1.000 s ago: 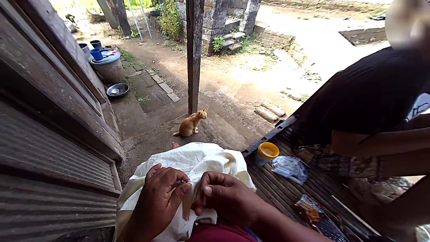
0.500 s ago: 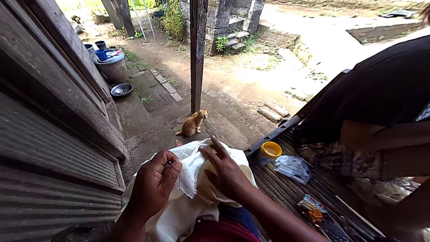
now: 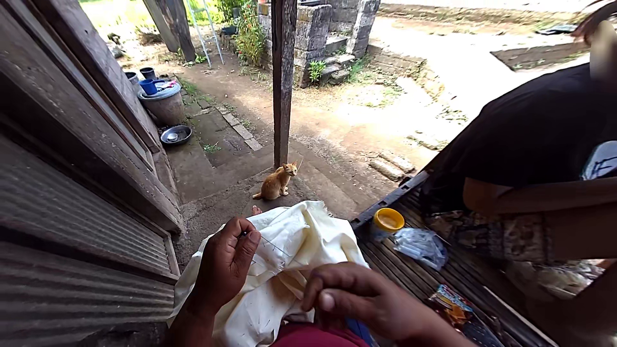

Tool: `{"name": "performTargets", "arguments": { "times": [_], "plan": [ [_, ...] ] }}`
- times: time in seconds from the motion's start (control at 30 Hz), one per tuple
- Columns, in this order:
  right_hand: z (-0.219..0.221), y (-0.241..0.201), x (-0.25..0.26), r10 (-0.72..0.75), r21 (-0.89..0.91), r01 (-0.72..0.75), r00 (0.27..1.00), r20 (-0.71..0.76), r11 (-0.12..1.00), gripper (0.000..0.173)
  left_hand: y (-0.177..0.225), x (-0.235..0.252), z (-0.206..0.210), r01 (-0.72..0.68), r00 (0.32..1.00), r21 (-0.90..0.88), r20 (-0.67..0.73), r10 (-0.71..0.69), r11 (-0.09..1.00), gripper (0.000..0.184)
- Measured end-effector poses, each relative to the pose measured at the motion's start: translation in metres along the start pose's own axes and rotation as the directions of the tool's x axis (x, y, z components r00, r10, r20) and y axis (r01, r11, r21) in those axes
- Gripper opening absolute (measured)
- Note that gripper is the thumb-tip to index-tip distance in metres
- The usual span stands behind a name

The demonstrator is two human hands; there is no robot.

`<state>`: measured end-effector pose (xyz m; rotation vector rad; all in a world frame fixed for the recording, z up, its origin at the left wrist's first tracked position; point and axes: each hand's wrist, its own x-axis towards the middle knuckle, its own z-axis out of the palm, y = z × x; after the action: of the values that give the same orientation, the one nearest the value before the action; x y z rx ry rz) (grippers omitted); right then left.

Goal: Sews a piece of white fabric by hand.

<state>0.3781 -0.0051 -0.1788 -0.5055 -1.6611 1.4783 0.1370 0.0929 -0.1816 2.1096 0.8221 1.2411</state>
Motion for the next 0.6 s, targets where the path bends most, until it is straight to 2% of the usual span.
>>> {"name": "performTargets", "arguments": {
  "times": [0.07, 0.1, 0.13, 0.17, 0.2, 0.23, 0.27, 0.3, 0.37, 0.43, 0.5, 0.53, 0.57, 0.6],
  "plan": [
    [-0.02, -0.011, -0.012, -0.093, -0.175, 0.075, 0.991, -0.1, 0.982, 0.032, -0.002, -0.006, -0.007, -0.06, 0.995, 0.013, 0.078, 0.059, 0.998, 0.033],
    [-0.032, -0.013, -0.02, -0.101, -0.318, 0.052, 0.985, -0.14, 0.947, 0.031, -0.003, -0.009, -0.011, -0.095, 0.989, 0.046, 0.119, 0.089, 0.994, 0.036],
    [-0.043, -0.012, -0.028, -0.085, -0.521, -0.026, 0.979, -0.188, 0.853, 0.027, -0.004, -0.014, -0.014, -0.132, 0.981, 0.092, 0.153, 0.117, 0.987, 0.037],
    [-0.053, -0.012, -0.036, -0.05, -0.749, -0.167, 0.965, -0.259, 0.641, 0.021, -0.004, -0.018, -0.016, -0.164, 0.974, 0.15, 0.183, 0.136, 0.975, 0.038],
    [-0.059, -0.011, -0.04, -0.012, -0.858, -0.324, 0.934, -0.358, 0.398, 0.016, -0.003, -0.023, -0.018, -0.191, 0.967, 0.196, 0.206, 0.15, 0.962, 0.038],
    [-0.065, -0.008, -0.041, -0.024, -0.859, -0.439, 0.887, -0.46, 0.262, 0.015, -0.002, -0.028, -0.019, -0.208, 0.962, 0.23, 0.223, 0.156, 0.951, 0.037],
    [-0.072, -0.004, -0.039, -0.098, -0.844, -0.495, 0.848, -0.521, 0.206, 0.017, -0.001, -0.032, -0.019, -0.221, 0.959, 0.252, 0.233, 0.162, 0.942, 0.037],
    [-0.076, 0.001, -0.035, -0.182, -0.843, -0.498, 0.827, -0.532, 0.204, 0.018, 0.001, -0.035, -0.019, -0.231, 0.956, 0.266, 0.242, 0.167, 0.936, 0.037],
    [-0.07, 0.006, -0.023, -0.262, -0.869, -0.366, 0.849, -0.459, 0.333, 0.02, 0.002, -0.038, -0.019, -0.242, 0.952, 0.282, 0.252, 0.171, 0.929, 0.037],
    [-0.049, 0.015, -0.005, -0.232, -0.872, -0.192, 0.918, -0.322, 0.45, 0.027, 0.004, -0.04, -0.019, -0.244, 0.951, 0.3, 0.258, 0.168, 0.922, 0.038],
    [-0.03, 0.027, 0.01, -0.185, -0.89, -0.103, 0.961, -0.203, 0.444, 0.045, 0.005, -0.041, -0.019, -0.248, 0.952, 0.319, 0.256, 0.169, 0.915, 0.038],
    [-0.025, 0.036, 0.015, -0.199, -0.903, -0.072, 0.965, -0.17, 0.423, 0.04, 0.005, -0.042, -0.019, -0.249, 0.953, 0.329, 0.25, 0.171, 0.911, 0.038],
    [-0.024, 0.047, 0.018, -0.258, -0.92, -0.048, 0.953, -0.159, 0.39, 0.021, 0.005, -0.043, -0.019, -0.251, 0.955, 0.346, 0.241, 0.174, 0.904, 0.038],
    [-0.025, 0.055, 0.021, -0.324, -0.938, -0.049, 0.931, -0.168, 0.344, 0.011, 0.005, -0.044, -0.02, -0.254, 0.957, 0.373, 0.227, 0.178, 0.893, 0.039]
  ]
}}
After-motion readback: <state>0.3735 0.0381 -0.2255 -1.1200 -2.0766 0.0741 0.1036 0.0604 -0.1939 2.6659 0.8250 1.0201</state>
